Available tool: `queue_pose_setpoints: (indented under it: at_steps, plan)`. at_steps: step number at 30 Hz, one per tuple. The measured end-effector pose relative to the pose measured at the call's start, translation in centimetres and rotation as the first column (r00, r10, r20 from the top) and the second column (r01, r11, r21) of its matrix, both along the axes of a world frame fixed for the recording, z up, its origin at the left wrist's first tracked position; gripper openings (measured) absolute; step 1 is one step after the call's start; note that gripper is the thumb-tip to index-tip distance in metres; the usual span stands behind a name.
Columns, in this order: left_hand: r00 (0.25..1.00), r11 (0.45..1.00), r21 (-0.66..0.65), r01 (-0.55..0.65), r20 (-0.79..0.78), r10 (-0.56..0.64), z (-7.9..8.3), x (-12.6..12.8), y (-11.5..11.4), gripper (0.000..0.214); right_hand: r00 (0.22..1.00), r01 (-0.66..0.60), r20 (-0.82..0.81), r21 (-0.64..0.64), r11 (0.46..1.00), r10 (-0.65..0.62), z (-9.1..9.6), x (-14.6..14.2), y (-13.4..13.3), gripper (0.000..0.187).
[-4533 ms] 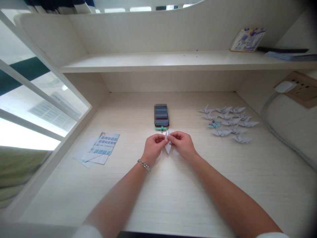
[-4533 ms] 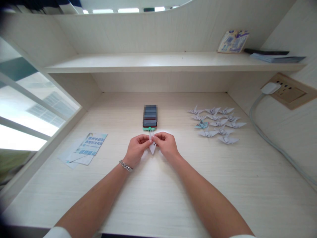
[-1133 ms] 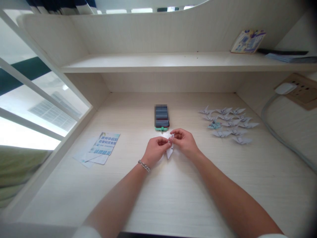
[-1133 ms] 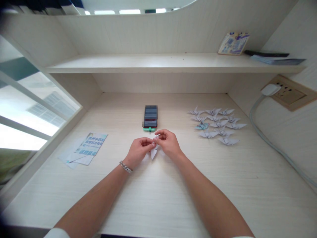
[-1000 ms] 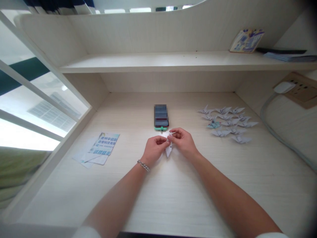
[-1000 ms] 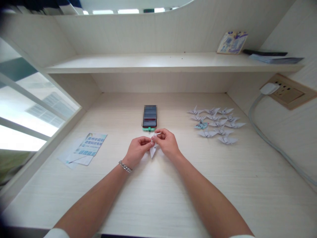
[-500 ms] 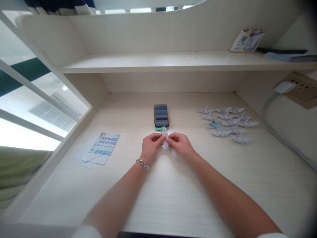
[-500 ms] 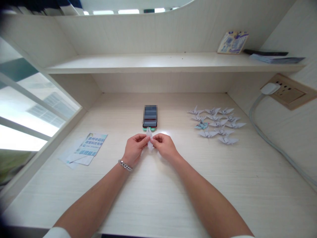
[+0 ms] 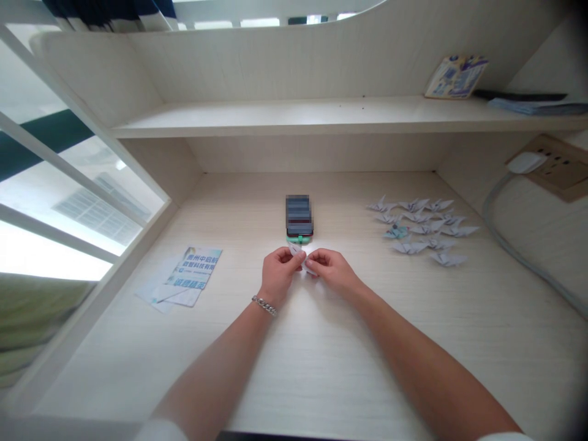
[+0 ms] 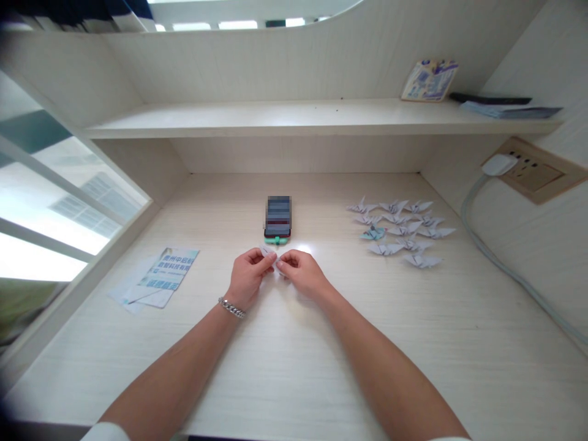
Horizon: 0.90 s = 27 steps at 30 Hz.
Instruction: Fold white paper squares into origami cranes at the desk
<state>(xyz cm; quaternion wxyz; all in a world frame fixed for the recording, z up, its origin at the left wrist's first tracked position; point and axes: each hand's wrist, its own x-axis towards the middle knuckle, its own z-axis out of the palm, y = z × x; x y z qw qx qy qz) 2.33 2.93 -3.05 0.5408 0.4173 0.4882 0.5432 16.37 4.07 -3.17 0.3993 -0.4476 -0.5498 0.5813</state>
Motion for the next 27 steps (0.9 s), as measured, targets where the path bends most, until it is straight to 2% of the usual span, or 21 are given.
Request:
queue_pose_setpoints:
  at_steps: [5,10,17,22,25,27]
  plan:
    - [0.999,0.999,-0.044,-0.002,0.049,0.004,0.1,0.1,-0.1,0.028,0.974,0.206,-0.082,-0.058,0.977,-0.211,0.2,0.4,0.4,0.028]
    - [0.998,0.997,-0.052,0.065,-0.001,-0.065,0.2,0.1,-0.1,0.026,0.933,0.353,-0.088,0.052,0.934,-0.348,0.7,1.2,0.8,0.029]
    - [0.953,0.969,-0.007,0.248,-0.178,-0.245,0.7,-0.1,-0.4,0.025,0.965,0.262,-0.024,0.162,0.951,-0.261,1.1,1.6,0.8,0.025]
    - [0.956,0.965,-0.05,0.256,-0.137,-0.261,1.1,0.0,-0.5,0.027,0.952,0.303,-0.087,0.134,0.944,-0.293,0.8,1.3,1.0,0.03]
    - [0.968,0.974,-0.06,0.22,-0.11,-0.226,1.0,0.1,-0.6,0.027,0.925,0.343,-0.191,0.052,0.938,-0.328,0.5,1.0,1.0,0.034]
    - [0.973,0.977,-0.059,0.203,-0.103,-0.209,1.0,0.1,-0.5,0.027,0.928,0.301,-0.228,-0.002,0.954,-0.293,0.4,0.7,0.9,0.038]
